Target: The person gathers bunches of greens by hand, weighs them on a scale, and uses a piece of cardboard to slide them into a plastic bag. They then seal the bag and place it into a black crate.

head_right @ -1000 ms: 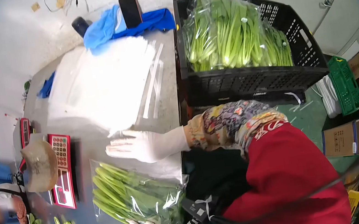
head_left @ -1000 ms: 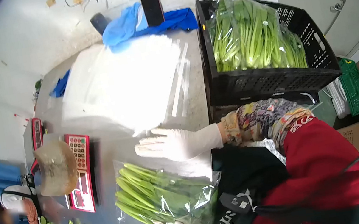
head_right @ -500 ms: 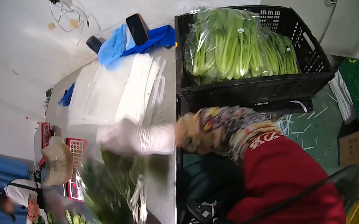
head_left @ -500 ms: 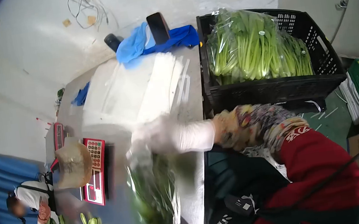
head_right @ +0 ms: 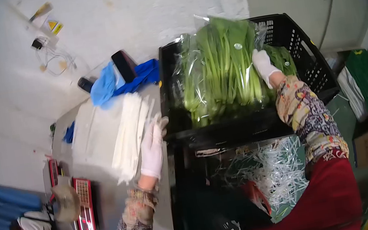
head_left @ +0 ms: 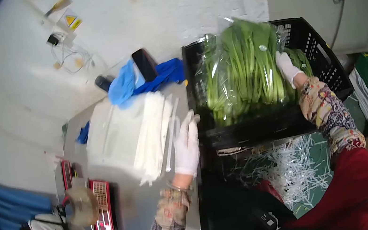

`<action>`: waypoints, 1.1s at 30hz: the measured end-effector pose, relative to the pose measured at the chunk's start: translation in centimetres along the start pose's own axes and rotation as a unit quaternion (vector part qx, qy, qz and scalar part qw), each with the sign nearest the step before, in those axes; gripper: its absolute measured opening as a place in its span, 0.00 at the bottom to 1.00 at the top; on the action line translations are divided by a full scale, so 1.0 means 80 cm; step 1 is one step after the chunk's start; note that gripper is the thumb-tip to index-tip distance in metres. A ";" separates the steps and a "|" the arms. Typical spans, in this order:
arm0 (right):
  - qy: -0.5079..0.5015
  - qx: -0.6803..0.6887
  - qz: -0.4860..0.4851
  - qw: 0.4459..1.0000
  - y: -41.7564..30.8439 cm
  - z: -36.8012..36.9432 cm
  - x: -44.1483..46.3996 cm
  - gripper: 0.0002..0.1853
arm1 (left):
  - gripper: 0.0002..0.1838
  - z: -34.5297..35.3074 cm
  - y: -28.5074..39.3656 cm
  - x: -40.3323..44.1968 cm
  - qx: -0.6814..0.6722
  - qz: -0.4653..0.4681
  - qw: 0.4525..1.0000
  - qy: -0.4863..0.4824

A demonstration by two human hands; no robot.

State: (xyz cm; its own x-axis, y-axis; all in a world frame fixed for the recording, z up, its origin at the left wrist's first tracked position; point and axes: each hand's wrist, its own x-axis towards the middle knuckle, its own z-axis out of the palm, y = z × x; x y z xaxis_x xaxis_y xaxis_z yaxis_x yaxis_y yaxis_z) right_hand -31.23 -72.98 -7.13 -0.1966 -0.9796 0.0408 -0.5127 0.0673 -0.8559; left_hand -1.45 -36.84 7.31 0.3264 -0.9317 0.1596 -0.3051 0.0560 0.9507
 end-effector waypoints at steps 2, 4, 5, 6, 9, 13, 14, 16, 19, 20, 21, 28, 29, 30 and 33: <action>0.052 -0.131 -0.030 0.990 0.049 0.012 0.010 0.31 | 0.24 0.039 -0.031 0.090 0.053 -0.025 0.998 -0.026; 0.060 -0.071 -0.072 0.993 0.019 0.004 -0.008 0.32 | 0.28 0.069 -0.103 0.169 0.125 -0.052 0.990 -0.038; 0.062 -0.041 -0.093 0.993 0.002 0.000 -0.019 0.33 | 0.32 0.082 -0.134 0.200 0.153 -0.059 0.986 -0.044; 0.055 -0.050 -0.093 0.993 -0.033 -0.014 -0.044 0.34 | 0.33 0.092 -0.143 0.219 0.204 -0.084 0.973 -0.059; 0.017 -0.094 -0.075 0.993 -0.090 -0.035 -0.080 0.35 | 0.37 0.114 -0.181 0.257 0.297 -0.136 0.939 -0.111; -0.077 -0.175 -0.031 0.981 -0.082 -0.035 -0.078 0.35 | 0.34 0.134 -0.177 0.251 0.311 -0.118 0.924 -0.190; -0.090 -0.187 -0.041 0.977 -0.072 -0.034 -0.073 0.35 | 0.32 0.136 -0.149 0.249 0.346 -0.157 0.902 -0.203; -0.113 -0.226 -0.053 0.966 -0.069 -0.036 -0.069 0.33 | 0.25 0.136 -0.159 0.242 0.398 -0.161 0.881 -0.199; -0.139 -0.324 -0.026 0.935 -0.080 -0.063 -0.065 0.28 | 0.22 0.126 -0.172 0.230 0.452 -0.140 0.802 -0.364; -0.130 -0.349 -0.027 0.928 -0.071 -0.071 -0.057 0.27 | 0.23 0.119 -0.145 0.217 0.446 -0.153 0.779 -0.412; -0.123 -0.374 -0.030 0.919 -0.059 -0.077 -0.048 0.27 | 0.25 0.113 -0.124 0.206 0.412 -0.219 0.787 -0.404; 0.172 -0.253 -0.247 0.919 -0.090 -0.082 -0.076 0.22 | 0.22 0.086 -0.093 0.132 0.243 -0.216 0.927 -0.187; 0.137 -0.196 -0.334 0.912 -0.115 -0.079 -0.099 0.24 | 0.20 0.082 -0.073 0.110 0.211 -0.213 0.947 -0.114; 0.080 -0.168 -0.385 0.904 -0.136 -0.073 -0.125 0.25 | 0.20 0.073 -0.050 0.087 0.161 -0.153 0.969 -0.109; -0.124 -0.333 -0.421 0.835 -0.168 -0.057 -0.182 0.28 | 0.19 0.030 -0.010 -0.001 0.073 0.028 0.996 -0.043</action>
State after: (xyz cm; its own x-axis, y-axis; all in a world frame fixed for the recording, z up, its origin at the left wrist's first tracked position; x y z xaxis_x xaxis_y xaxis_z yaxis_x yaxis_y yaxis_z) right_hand -25.30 -58.72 6.16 0.6033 -0.7368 0.3051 -0.7495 -0.6546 -0.0987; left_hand -3.35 -37.68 5.95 0.2297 -0.9562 0.1815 -0.4494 0.0612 0.8912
